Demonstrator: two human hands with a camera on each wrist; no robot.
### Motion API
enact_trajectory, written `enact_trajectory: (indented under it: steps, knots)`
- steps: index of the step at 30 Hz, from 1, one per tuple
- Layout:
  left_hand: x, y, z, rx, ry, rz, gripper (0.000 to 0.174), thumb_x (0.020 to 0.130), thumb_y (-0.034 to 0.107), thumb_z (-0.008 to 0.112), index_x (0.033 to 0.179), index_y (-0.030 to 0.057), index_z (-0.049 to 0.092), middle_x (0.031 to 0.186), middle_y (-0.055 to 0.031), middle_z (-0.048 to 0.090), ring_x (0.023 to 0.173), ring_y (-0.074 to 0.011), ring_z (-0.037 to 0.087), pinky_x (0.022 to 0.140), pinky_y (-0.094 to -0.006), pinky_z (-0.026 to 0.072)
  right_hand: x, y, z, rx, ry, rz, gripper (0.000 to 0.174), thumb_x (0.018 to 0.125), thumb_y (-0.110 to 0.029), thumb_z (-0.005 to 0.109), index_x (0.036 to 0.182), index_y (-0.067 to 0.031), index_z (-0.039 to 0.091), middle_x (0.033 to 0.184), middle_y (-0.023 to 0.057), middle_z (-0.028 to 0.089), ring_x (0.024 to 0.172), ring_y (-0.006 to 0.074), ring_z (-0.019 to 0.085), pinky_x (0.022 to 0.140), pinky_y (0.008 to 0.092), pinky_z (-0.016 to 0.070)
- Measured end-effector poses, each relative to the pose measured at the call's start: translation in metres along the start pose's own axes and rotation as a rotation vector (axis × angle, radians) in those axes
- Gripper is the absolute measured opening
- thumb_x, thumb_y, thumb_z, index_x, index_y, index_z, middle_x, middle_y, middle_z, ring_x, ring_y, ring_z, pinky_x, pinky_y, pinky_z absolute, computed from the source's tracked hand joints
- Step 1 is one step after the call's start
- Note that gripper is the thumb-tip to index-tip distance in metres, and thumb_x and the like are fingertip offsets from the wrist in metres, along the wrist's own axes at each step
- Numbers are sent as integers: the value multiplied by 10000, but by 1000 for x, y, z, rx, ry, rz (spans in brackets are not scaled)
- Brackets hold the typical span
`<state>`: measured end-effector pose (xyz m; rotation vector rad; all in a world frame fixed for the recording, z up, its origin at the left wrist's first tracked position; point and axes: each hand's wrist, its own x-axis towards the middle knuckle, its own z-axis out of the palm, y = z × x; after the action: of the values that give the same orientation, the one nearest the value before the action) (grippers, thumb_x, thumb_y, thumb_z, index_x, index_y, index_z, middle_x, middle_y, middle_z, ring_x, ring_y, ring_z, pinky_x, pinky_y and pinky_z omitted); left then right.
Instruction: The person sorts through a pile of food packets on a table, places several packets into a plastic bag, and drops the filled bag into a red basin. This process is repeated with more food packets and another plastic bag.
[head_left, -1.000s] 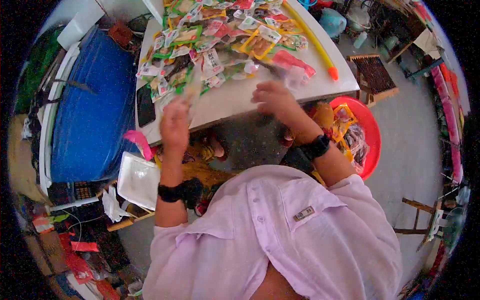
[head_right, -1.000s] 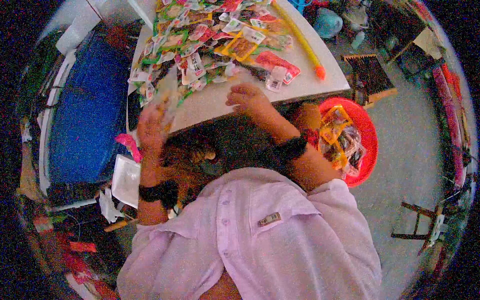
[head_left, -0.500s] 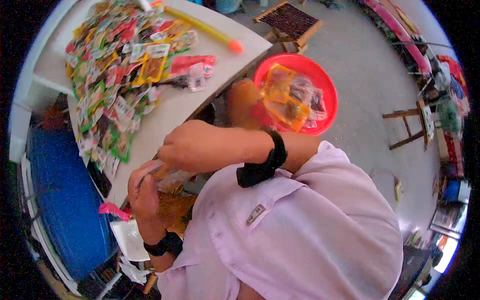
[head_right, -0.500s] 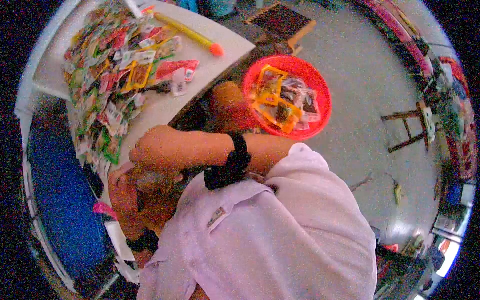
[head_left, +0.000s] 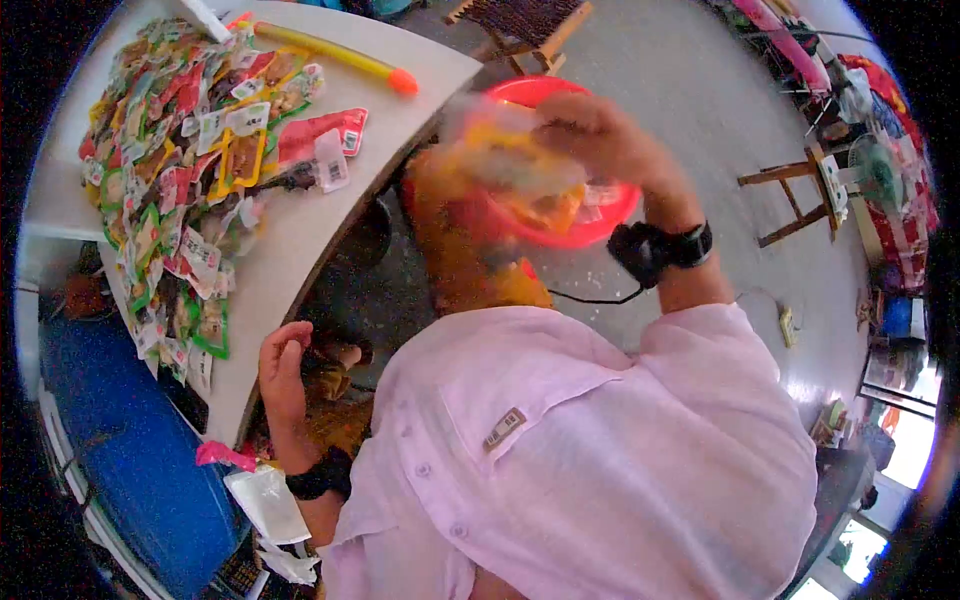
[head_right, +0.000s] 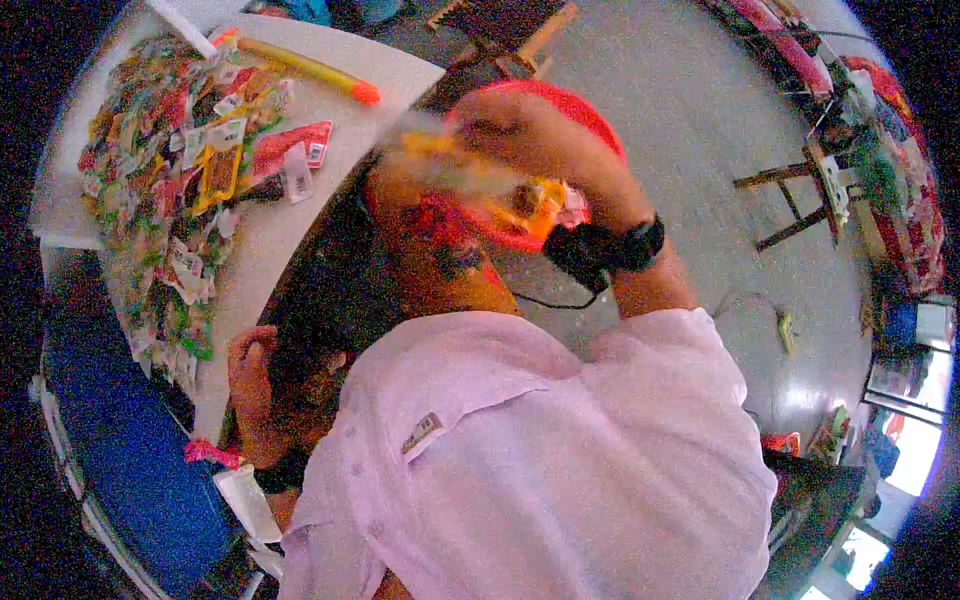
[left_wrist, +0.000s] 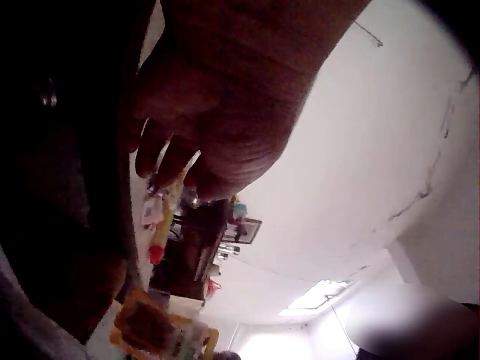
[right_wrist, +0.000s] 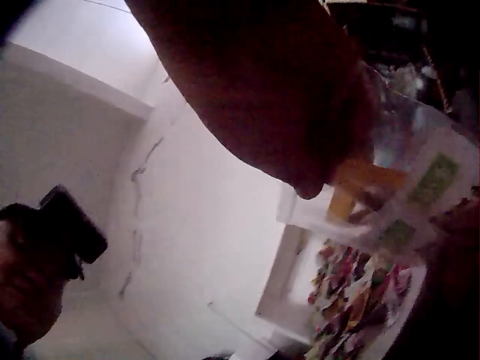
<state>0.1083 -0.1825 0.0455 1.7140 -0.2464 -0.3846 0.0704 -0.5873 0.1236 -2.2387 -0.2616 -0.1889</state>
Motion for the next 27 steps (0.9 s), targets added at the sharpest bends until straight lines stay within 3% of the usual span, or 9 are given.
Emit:
enact_trajectory:
  steps: [3, 6, 9, 12, 15, 18, 20, 25, 27]
  knots:
    - [6, -32, -8, 14, 6, -106, 191, 779, 121, 415, 923, 3, 459, 889, -65, 499, 800, -123, 458, 726, -242, 366, -12, 50, -13, 0, -40, 226, 77, 737, -99, 459, 742, -24, 471, 632, -27, 435, 630, 71, 419, 549, 207, 362]
    - [5, -69, -14, -68, 41, -238, 187, 778, 141, 438, 918, 18, 460, 872, -55, 502, 775, -119, 467, 704, -233, 376, -29, 110, 1, -207, 77, 476, 108, 725, -124, 464, 722, -17, 476, 619, 5, 461, 616, 81, 435, 545, 240, 372]
    - [1, -91, -16, -169, 114, -368, 188, 774, 153, 455, 918, 33, 459, 860, -45, 505, 771, -116, 472, 688, -224, 378, -63, 201, 18, -321, 192, 519, 155, 710, -169, 474, 748, -20, 497, 633, 74, 509, 613, 123, 483, 547, 279, 384]
    - [-5, -110, -26, -189, 144, -444, 194, 766, 161, 469, 923, 48, 459, 854, -37, 508, 779, -114, 472, 690, -225, 374, -102, 285, 27, -389, 196, 794, 205, 709, -191, 474, 834, -35, 516, 773, 179, 541, 733, 304, 528, 610, 390, 406]
    - [-13, -110, -28, -144, 168, -471, 202, 761, 173, 478, 927, 60, 460, 856, -31, 509, 793, -113, 473, 691, -228, 370, -126, 296, 29, -484, 365, 799, 210, 700, -202, 452, 776, -13, 501, 707, 167, 535, 675, 254, 534, 566, 313, 408]
    - [-18, -110, -27, -117, 194, -496, 211, 757, 179, 483, 930, 61, 460, 862, -30, 509, 811, -116, 475, 693, -231, 368, -125, 276, 31, -679, 325, 836, 193, 715, -186, 444, 751, -6, 505, 711, 166, 539, 671, 261, 536, 577, 326, 414]
    - [-24, -104, -21, -97, 210, -498, 211, 757, 179, 482, 927, 56, 463, 868, -30, 510, 822, -120, 476, 695, -230, 369, -146, 330, 44, -644, 204, 738, 147, 707, -136, 454, 712, 0, 509, 717, 161, 540, 698, 272, 520, 608, 338, 403]
    - [-36, -110, -23, 130, 101, -219, 221, 750, 179, 490, 919, 36, 473, 850, -26, 505, 794, -111, 471, 687, -226, 378, -112, 268, 94, -524, 172, 677, 137, 702, -123, 468, 726, 5, 513, 753, 146, 535, 711, 251, 512, 620, 315, 395]
    - [-40, -100, -26, 21, 193, -334, 218, 748, 168, 491, 911, 25, 477, 827, -22, 502, 770, -101, 466, 678, -224, 380, -81, 229, 105, -463, 164, 597, 134, 700, -117, 473, 732, 7, 514, 767, 140, 533, 716, 242, 509, 624, 306, 392]
